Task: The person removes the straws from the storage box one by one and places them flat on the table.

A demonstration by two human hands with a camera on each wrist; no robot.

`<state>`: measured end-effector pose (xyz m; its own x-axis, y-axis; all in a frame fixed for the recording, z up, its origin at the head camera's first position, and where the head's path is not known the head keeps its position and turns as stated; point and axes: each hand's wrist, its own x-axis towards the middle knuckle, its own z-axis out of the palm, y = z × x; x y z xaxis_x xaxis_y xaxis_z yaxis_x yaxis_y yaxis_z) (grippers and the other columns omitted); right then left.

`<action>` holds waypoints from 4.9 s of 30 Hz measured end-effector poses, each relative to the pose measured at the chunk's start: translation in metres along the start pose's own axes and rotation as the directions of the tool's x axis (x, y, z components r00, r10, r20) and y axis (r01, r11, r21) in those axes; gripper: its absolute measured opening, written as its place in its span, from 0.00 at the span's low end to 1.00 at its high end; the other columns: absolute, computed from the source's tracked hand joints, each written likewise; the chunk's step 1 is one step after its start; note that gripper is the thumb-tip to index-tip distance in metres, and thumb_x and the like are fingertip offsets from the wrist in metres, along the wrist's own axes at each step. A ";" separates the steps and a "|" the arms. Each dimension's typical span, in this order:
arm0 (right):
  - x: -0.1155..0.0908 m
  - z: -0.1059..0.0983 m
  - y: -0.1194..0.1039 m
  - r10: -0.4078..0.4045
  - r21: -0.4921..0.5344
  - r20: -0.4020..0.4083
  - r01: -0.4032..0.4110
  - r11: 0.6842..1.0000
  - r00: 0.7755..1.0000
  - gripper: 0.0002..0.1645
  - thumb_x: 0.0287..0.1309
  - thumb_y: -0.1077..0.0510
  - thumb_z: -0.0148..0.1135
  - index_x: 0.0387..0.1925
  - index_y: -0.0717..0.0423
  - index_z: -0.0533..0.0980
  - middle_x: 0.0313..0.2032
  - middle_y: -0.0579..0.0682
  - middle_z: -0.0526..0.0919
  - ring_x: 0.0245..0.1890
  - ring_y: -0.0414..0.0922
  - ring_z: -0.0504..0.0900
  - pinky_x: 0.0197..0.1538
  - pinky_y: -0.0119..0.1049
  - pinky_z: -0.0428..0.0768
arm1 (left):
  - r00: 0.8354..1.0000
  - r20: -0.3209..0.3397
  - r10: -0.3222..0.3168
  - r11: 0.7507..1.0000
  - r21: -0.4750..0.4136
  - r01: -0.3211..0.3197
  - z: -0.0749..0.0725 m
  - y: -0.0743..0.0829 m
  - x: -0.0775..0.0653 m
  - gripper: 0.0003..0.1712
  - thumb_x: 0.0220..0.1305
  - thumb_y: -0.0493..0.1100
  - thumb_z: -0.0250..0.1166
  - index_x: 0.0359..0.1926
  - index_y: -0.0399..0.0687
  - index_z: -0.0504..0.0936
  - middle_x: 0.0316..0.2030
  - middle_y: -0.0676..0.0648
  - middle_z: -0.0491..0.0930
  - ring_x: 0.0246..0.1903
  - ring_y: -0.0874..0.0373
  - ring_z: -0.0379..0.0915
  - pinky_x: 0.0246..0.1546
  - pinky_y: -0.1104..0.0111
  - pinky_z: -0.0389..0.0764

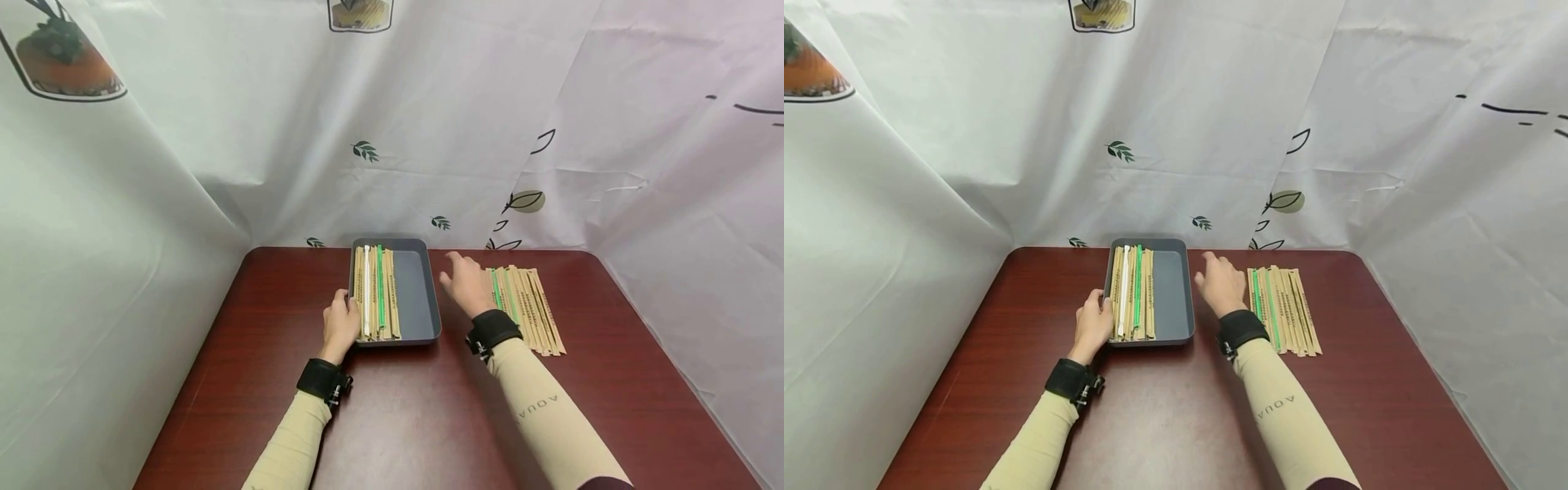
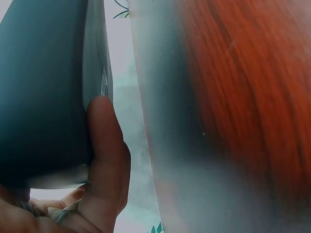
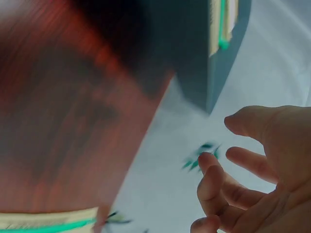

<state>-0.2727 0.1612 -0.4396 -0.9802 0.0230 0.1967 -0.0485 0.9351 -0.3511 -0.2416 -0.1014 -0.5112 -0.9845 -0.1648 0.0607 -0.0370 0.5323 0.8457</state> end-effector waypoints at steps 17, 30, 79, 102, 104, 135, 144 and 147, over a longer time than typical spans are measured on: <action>-0.002 0.040 -0.090 -0.105 -0.081 0.149 0.118 0.990 0.983 0.24 0.69 0.54 0.66 0.64 0.52 0.78 0.41 0.56 0.88 0.35 0.55 0.84 0.47 0.53 0.73 | 1.000 -0.013 0.014 1.000 0.011 -0.014 -0.002 0.003 0.005 0.21 0.81 0.45 0.49 0.66 0.41 0.74 0.29 0.42 0.78 0.27 0.48 0.73 0.32 0.58 0.71; -0.004 0.055 -0.097 -0.064 -0.086 0.184 0.081 0.993 0.981 0.07 0.68 0.62 0.61 0.33 0.50 0.77 0.25 0.50 0.78 0.28 0.52 0.79 0.41 0.50 0.72 | 1.000 -0.021 0.013 1.000 0.008 -0.013 -0.001 0.010 0.006 0.20 0.81 0.45 0.50 0.65 0.42 0.74 0.36 0.38 0.82 0.32 0.44 0.77 0.34 0.55 0.74; -0.001 0.002 0.047 0.136 -0.089 0.163 -0.123 0.988 0.977 0.17 0.66 0.67 0.59 0.55 0.62 0.80 0.42 0.65 0.86 0.33 0.58 0.85 0.29 0.49 0.79 | 1.000 0.005 0.006 1.000 -0.010 -0.006 -0.004 0.003 0.004 0.21 0.81 0.45 0.50 0.67 0.42 0.73 0.23 0.43 0.75 0.21 0.50 0.70 0.28 0.60 0.69; -0.020 0.018 0.089 0.267 -0.157 0.221 -0.236 0.959 0.938 0.18 0.69 0.66 0.51 0.55 0.62 0.79 0.51 0.73 0.80 0.47 0.68 0.82 0.41 0.65 0.79 | 1.000 0.023 0.012 1.000 -0.026 -0.012 -0.005 0.001 0.007 0.22 0.81 0.45 0.49 0.68 0.41 0.72 0.18 0.46 0.69 0.14 0.54 0.61 0.20 0.63 0.61; -0.019 0.019 0.090 0.274 -0.162 0.220 -0.242 0.957 0.936 0.17 0.69 0.66 0.50 0.54 0.62 0.80 0.51 0.72 0.81 0.47 0.68 0.82 0.42 0.65 0.79 | 1.000 0.023 0.009 1.000 -0.023 -0.008 -0.004 0.001 0.008 0.22 0.81 0.45 0.49 0.68 0.42 0.72 0.18 0.46 0.70 0.15 0.54 0.62 0.21 0.63 0.62; 0.006 -0.019 0.013 0.082 -0.066 0.041 -0.079 0.995 0.996 0.28 0.68 0.58 0.62 0.67 0.59 0.73 0.46 0.67 0.84 0.33 0.62 0.83 0.35 0.56 0.78 | 1.000 0.021 0.010 1.000 -0.014 -0.009 0.000 0.005 0.006 0.22 0.82 0.45 0.49 0.69 0.43 0.71 0.18 0.46 0.70 0.14 0.53 0.62 0.20 0.63 0.63; 0.013 -0.004 -0.050 0.036 -0.035 0.071 -0.034 0.999 0.997 0.25 0.69 0.53 0.64 0.65 0.53 0.76 0.46 0.60 0.87 0.28 0.54 0.81 0.31 0.49 0.77 | 1.000 0.011 0.010 1.000 -0.006 -0.010 0.002 0.004 0.007 0.22 0.81 0.45 0.49 0.68 0.42 0.72 0.18 0.46 0.69 0.14 0.53 0.62 0.20 0.63 0.62; 0.010 0.008 -0.067 0.016 -0.034 0.108 -0.012 0.999 0.994 0.24 0.69 0.53 0.64 0.65 0.50 0.77 0.45 0.58 0.88 0.24 0.52 0.79 0.28 0.46 0.74 | 1.000 0.003 0.006 1.000 0.002 -0.006 0.002 0.005 0.007 0.22 0.81 0.45 0.49 0.68 0.42 0.73 0.20 0.45 0.71 0.16 0.52 0.64 0.20 0.62 0.63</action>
<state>-0.2806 0.0963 -0.4220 -0.9958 -0.0003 0.0913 -0.0298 0.9461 -0.3225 -0.2488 -0.0978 -0.5075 -0.9851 -0.1593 0.0647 -0.0311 0.5351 0.8442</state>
